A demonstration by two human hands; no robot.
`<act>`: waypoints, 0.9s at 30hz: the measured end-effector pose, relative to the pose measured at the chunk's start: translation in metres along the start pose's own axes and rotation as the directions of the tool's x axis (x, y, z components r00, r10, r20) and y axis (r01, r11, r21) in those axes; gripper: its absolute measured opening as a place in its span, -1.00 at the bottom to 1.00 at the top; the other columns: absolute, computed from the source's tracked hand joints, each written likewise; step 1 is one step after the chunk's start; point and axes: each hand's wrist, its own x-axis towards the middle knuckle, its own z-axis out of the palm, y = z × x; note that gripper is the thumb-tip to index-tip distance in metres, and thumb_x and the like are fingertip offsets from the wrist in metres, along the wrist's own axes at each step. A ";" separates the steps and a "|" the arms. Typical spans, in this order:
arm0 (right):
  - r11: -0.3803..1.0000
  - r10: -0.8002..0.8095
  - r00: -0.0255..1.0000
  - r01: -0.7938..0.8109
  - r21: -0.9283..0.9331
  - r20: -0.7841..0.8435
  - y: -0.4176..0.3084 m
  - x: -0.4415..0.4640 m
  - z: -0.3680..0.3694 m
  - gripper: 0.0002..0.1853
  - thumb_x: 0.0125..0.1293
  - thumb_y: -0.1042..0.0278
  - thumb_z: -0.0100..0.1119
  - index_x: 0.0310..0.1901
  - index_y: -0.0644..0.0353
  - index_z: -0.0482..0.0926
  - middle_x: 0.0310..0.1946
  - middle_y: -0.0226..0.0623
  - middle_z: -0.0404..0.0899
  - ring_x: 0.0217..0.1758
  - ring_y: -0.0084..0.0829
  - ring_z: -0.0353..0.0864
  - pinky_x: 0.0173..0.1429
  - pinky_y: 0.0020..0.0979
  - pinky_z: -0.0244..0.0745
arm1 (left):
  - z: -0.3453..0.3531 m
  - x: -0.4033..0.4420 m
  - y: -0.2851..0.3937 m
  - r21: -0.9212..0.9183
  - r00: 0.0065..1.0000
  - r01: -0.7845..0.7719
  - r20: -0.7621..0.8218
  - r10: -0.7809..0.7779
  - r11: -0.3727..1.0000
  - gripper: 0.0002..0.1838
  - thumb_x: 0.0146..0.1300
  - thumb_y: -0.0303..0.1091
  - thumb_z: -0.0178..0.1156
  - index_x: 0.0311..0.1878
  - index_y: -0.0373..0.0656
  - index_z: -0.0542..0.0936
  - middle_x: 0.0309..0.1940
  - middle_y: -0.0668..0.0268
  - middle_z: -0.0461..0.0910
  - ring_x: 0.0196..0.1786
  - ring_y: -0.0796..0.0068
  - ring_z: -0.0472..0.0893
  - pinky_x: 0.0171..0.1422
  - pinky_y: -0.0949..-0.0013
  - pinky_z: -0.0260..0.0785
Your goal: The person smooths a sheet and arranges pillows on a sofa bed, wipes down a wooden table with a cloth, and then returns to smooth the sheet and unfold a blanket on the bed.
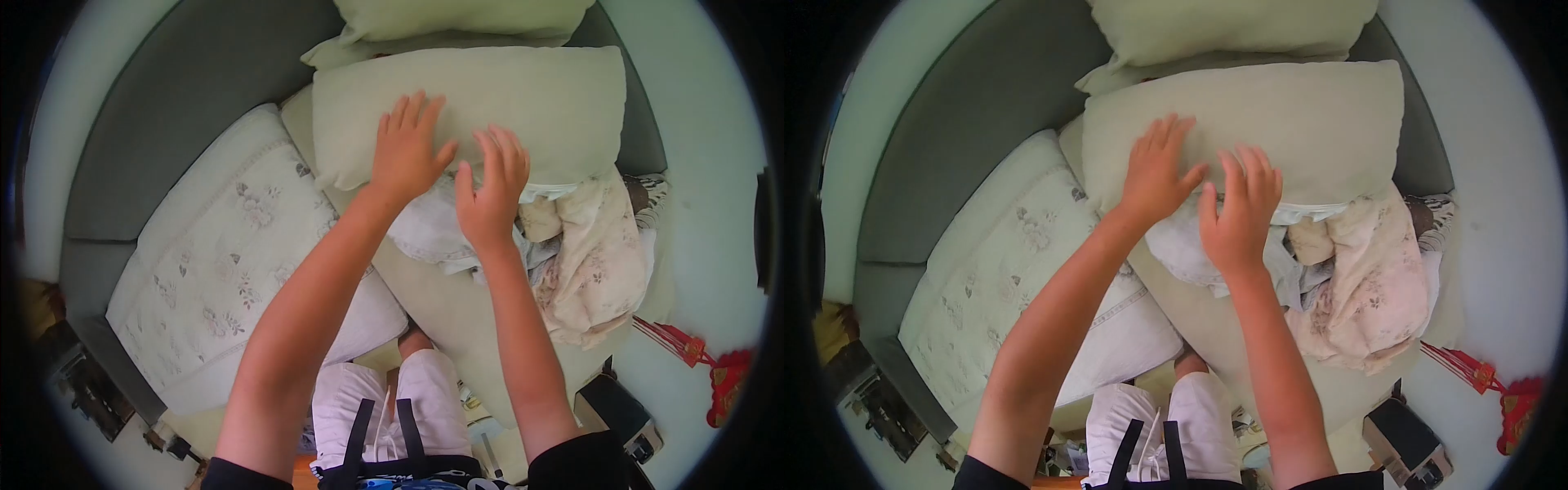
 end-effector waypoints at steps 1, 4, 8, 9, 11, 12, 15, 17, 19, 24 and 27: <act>0.997 0.015 0.999 -0.010 -0.082 0.050 0.009 0.010 0.000 -0.54 0.27 0.34 0.19 0.21 0.17 0.50 0.34 -0.09 0.34 0.51 -0.04 0.18 0.53 0.26 -0.11 | 0.015 -0.003 0.002 0.042 0.999 0.009 0.041 -0.010 0.999 -0.27 0.18 -0.19 0.35 0.42 -0.02 0.35 0.45 0.03 0.29 0.49 -0.11 0.24 0.50 -0.12 0.09; 0.969 0.110 0.972 -0.058 -0.239 0.210 0.050 -0.007 0.015 -0.53 0.26 0.35 0.19 0.23 0.16 0.50 0.35 -0.08 0.34 0.52 -0.03 0.17 0.54 0.24 -0.11 | 0.049 -0.044 0.011 0.148 0.980 0.052 0.181 -0.078 0.988 -0.24 0.16 -0.14 0.32 0.46 0.07 0.33 0.48 0.04 0.24 0.53 -0.08 0.18 0.52 -0.20 0.04; 0.966 0.173 0.903 -0.077 -0.248 0.393 0.051 -0.073 0.001 -0.51 0.19 0.37 0.25 0.20 0.14 0.52 0.34 -0.11 0.35 0.50 -0.08 0.21 0.50 0.12 0.04 | 0.050 -0.094 0.010 0.114 0.927 0.088 0.355 -0.124 0.990 -0.22 0.15 -0.13 0.29 0.48 0.10 0.31 0.52 0.05 0.18 0.56 -0.04 0.14 0.54 -0.17 0.03; 0.973 0.157 0.913 -0.078 -0.219 0.376 0.049 -0.070 0.000 -0.51 0.18 0.38 0.26 0.19 0.14 0.52 0.33 -0.12 0.37 0.48 -0.09 0.23 0.49 0.10 0.06 | 0.051 -0.106 0.009 0.120 0.920 0.088 0.370 -0.126 0.989 -0.22 0.15 -0.14 0.28 0.48 0.10 0.30 0.52 0.06 0.18 0.57 -0.04 0.13 0.54 -0.17 0.03; 0.984 0.132 0.933 -0.083 -0.157 0.335 0.039 -0.053 -0.005 -0.51 0.15 0.41 0.27 0.17 0.13 0.53 0.30 -0.15 0.39 0.44 -0.11 0.29 0.46 0.07 0.10 | 0.051 -0.126 0.005 0.135 0.906 0.080 0.404 -0.129 0.988 -0.21 0.14 -0.17 0.28 0.49 0.10 0.30 0.53 0.07 0.16 0.57 -0.03 0.12 0.55 -0.17 0.02; 0.981 0.014 0.963 0.040 -0.191 0.270 0.031 -0.029 -0.008 -0.51 0.14 0.40 0.30 0.16 0.13 0.54 0.26 -0.16 0.42 0.38 -0.12 0.33 0.43 0.06 0.13 | 0.050 -0.136 0.003 0.146 0.895 0.073 0.427 -0.129 0.987 -0.21 0.14 -0.18 0.28 0.49 0.11 0.29 0.54 0.07 0.15 0.58 -0.02 0.12 0.55 -0.17 0.03; 0.872 -0.264 0.947 0.315 -0.374 0.182 0.014 0.061 -0.005 -0.55 0.15 0.24 0.39 0.08 0.15 0.58 0.06 -0.21 0.54 0.17 -0.18 0.49 0.37 0.00 0.18 | 0.050 -0.154 0.002 0.157 0.887 0.053 0.446 -0.118 0.986 -0.22 0.13 -0.22 0.27 0.48 0.09 0.30 0.54 0.08 0.15 0.57 0.01 0.13 0.54 -0.15 0.05; 0.871 -0.121 0.911 0.288 -0.399 0.393 0.035 0.069 0.017 -0.56 0.14 0.16 0.42 0.01 0.15 0.58 -0.03 -0.25 0.58 0.10 -0.22 0.52 0.30 -0.06 0.22 | 0.047 -0.160 0.004 0.144 0.910 0.037 0.405 -0.093 0.989 -0.25 0.12 -0.27 0.28 0.44 0.04 0.33 0.50 0.08 0.20 0.55 0.01 0.17 0.53 -0.14 0.07; 0.872 -0.013 0.859 0.260 -0.416 0.512 0.045 0.061 0.022 -0.58 0.14 0.09 0.44 -0.06 0.14 0.58 -0.10 -0.29 0.61 0.03 -0.25 0.55 0.23 -0.12 0.25 | 0.042 -0.154 -0.001 -0.050 0.922 0.148 0.368 -0.119 0.988 -0.33 0.12 -0.32 0.27 0.37 -0.02 0.39 0.43 0.11 0.27 0.51 0.03 0.22 0.52 -0.16 0.07; 0.909 -0.101 0.859 0.285 -0.305 0.503 0.037 -0.007 -0.009 -0.61 0.01 0.10 0.51 -0.29 0.07 0.48 -0.34 -0.34 0.58 -0.17 -0.24 0.53 -0.06 -0.21 0.24 | -0.012 -0.113 0.006 -0.092 0.995 0.084 -0.054 -0.089 0.992 -0.47 0.12 -0.29 0.33 0.19 -0.10 0.49 0.23 0.15 0.44 0.33 0.09 0.39 0.47 -0.07 0.13; 0.958 -0.016 0.869 0.155 -0.242 0.494 0.018 -0.062 -0.037 -0.58 -0.14 0.19 0.59 -0.39 0.02 0.44 -0.43 -0.43 0.51 -0.27 -0.29 0.49 -0.12 -0.23 0.19 | -0.038 -0.090 0.007 0.035 0.990 -0.106 -0.092 0.108 0.994 -0.51 0.08 -0.06 0.42 0.01 -0.09 0.56 0.00 0.20 0.55 0.11 0.16 0.51 0.29 0.12 0.24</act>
